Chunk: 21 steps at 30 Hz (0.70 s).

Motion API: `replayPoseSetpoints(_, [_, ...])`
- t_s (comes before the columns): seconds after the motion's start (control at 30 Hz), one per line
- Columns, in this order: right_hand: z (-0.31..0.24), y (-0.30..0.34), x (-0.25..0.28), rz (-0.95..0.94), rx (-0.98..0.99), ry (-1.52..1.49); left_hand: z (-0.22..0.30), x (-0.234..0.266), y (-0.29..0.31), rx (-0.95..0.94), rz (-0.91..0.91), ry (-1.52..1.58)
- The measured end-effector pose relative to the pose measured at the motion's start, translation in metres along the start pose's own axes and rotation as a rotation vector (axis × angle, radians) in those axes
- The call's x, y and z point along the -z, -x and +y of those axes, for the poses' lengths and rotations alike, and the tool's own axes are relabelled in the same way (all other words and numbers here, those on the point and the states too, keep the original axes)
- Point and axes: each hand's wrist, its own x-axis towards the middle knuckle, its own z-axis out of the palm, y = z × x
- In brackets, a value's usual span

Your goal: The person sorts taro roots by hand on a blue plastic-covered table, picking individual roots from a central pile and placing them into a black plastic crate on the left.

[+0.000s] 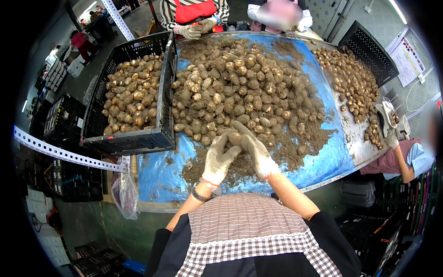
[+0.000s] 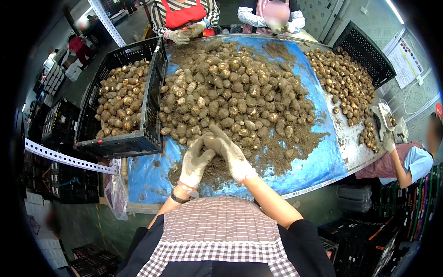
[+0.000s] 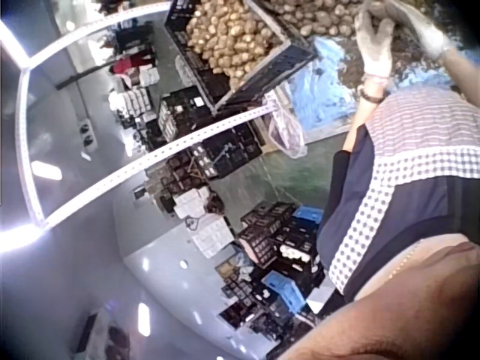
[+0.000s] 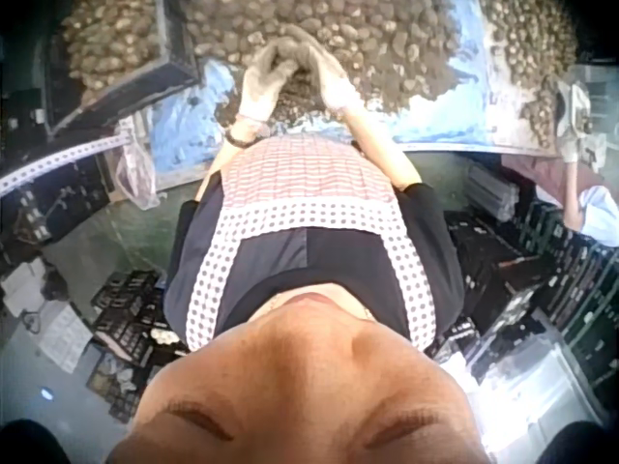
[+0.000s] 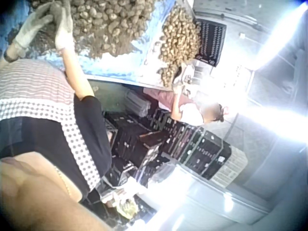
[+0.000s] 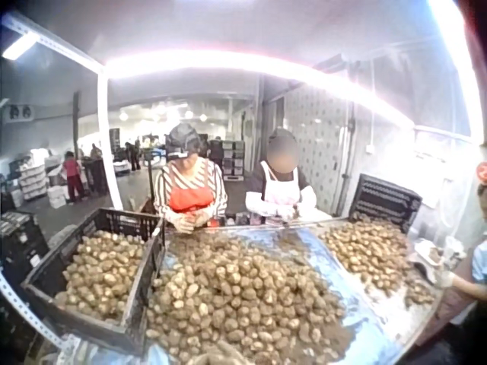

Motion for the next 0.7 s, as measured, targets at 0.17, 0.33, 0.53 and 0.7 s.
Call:
replayPoseSetpoints(0.17, [-0.003,0.008,0.003,-0.068,0.019,0.0,0.009,0.008,0.001,-0.262,0.015,-0.487])
replayPoseSetpoints(0.33, [0.011,0.002,-0.008,0.054,0.147,0.049,0.018,-0.008,0.004,-0.099,0.08,-0.564])
replayPoseSetpoints(0.53, [0.013,-0.005,0.003,0.023,0.114,0.119,0.021,-0.011,0.007,-0.105,0.14,-0.516])
replayPoseSetpoints(0.7, [-0.004,0.005,-0.001,0.04,0.357,0.871,0.025,0.006,0.004,-0.091,-0.004,-0.418])
